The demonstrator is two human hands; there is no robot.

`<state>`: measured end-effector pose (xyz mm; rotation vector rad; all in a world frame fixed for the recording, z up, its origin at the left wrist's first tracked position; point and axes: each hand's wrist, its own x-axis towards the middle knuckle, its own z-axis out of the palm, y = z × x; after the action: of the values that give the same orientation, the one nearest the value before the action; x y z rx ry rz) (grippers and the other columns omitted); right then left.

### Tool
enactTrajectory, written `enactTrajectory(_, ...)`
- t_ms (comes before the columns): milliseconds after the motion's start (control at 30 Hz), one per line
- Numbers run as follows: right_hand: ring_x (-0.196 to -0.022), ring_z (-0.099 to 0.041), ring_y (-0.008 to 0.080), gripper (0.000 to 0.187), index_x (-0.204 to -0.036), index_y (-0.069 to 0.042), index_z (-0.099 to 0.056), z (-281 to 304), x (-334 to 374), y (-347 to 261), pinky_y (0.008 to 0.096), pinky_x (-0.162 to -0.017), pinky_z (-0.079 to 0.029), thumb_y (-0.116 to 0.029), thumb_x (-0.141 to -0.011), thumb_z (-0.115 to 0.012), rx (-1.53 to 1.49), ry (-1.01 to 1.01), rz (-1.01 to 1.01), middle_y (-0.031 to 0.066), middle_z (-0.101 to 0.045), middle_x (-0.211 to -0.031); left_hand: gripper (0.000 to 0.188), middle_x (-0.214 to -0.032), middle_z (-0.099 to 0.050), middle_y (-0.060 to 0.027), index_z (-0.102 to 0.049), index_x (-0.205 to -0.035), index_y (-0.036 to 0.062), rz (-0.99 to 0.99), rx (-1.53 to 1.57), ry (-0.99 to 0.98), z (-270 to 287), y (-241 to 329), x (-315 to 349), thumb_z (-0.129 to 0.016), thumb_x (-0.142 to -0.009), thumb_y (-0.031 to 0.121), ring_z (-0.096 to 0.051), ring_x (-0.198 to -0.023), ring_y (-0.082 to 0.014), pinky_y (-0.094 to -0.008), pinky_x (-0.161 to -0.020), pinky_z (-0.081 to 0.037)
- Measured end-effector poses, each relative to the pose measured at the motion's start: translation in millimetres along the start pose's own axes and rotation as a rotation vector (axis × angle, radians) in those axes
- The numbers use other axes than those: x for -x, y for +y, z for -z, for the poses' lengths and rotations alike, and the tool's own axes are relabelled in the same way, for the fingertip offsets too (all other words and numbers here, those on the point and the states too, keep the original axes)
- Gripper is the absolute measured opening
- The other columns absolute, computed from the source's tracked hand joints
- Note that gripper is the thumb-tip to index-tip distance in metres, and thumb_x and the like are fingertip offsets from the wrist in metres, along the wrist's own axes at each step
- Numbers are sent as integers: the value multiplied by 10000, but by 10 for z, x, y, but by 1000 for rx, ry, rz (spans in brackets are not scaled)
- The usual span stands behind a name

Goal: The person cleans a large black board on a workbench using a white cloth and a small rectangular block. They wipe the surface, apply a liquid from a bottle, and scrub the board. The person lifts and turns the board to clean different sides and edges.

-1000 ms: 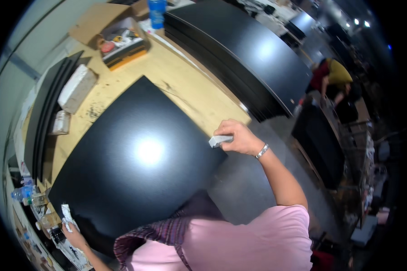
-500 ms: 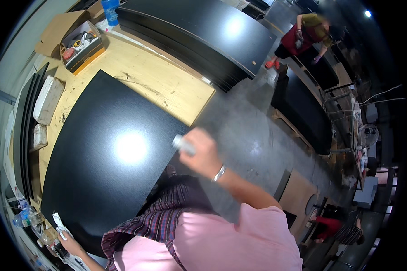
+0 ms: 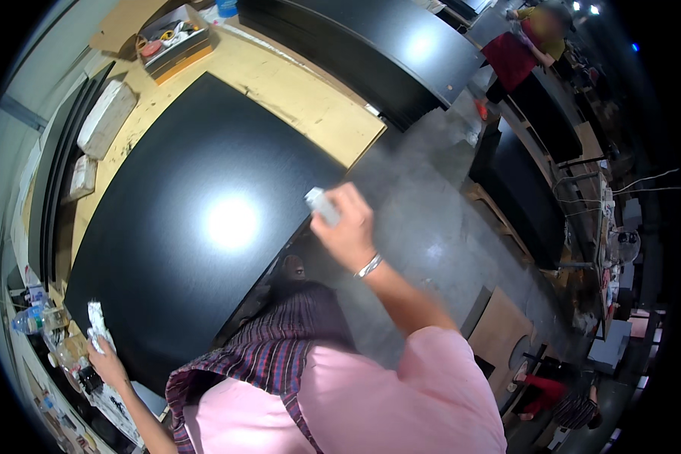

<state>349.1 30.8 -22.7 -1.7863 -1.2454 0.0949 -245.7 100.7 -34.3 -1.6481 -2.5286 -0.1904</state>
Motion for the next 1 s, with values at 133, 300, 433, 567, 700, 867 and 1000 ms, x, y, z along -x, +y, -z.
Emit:
enactTrajectory(133,-708,-598,288,234,-867,-18,-612,-400,738,-647,375,-629,-489,-36,-664,-727,-127,-56,41,116,-568,-815,547,-1330,-553,-211,-501,-1360,37,-165,51,8,71,-74,49,-497,-977,427,-529,-1207,-390,-440,-996,-424)
enactTrajectory(300,-689,-605,283,241,-860,-18,-605,-865,1569,-1530,366,-610,-495,4,-654,-728,-230,-157,165,120,-588,-778,536,-1296,-569,-241,-528,-1319,-26,-298,315,-20,78,-399,106,-603,-929,333,-534,-1203,-388,-431,-1022,-405)
enactTrajectory(433,-671,-589,285,247,-868,-21,-604,-1169,2142,-2088,373,-579,-488,-12,-650,-720,-256,-239,224,111,-572,-791,475,-1258,-583,-215,-541,-1302,-3,-389,540,-57,142,-343,136,-642,-895,220,-550,-1176,-367,-393,-1015,-413)
enactTrajectory(567,-634,-596,278,276,-879,-19,-627,-1463,2653,-2630,357,-547,-493,-21,-622,-730,-305,-295,333,120,-590,-783,501,-1274,-567,-228,-561,-1278,23,-404,558,-22,108,-455,155,-661,-878,308,-554,-1163,-406,-441,-979,-441)
enactTrajectory(700,-715,-554,263,270,-855,-43,-547,-1724,3083,-3090,368,-597,-482,-95,-655,-721,-333,-466,417,95,-498,-819,500,-1263,-566,-238,-564,-1284,43,-419,596,10,38,-539,141,-651,-881,326,-568,-1132,-420,-462,-952,-454)
enactTrajectory(867,-750,-561,270,239,-849,-33,-562,-1984,3367,-3422,374,-634,-499,-90,-681,-722,-543,-761,663,98,-510,-842,461,-1197,-608,-212,-617,-1226,48,-452,697,-73,206,-679,52,-690,-850,304,-606,-1066,-402,-436,-921,-474)
enactTrajectory(1000,-786,-617,294,296,-935,-32,-654,-1787,3008,-3555,367,-682,-527,-56,-653,-739,-570,-532,576,109,-639,-892,459,-1235,-629,-136,-658,-1204,88,-651,754,53,470,-634,77,-724,-821,333,-603,-1109,-372,-430,-958,-461)
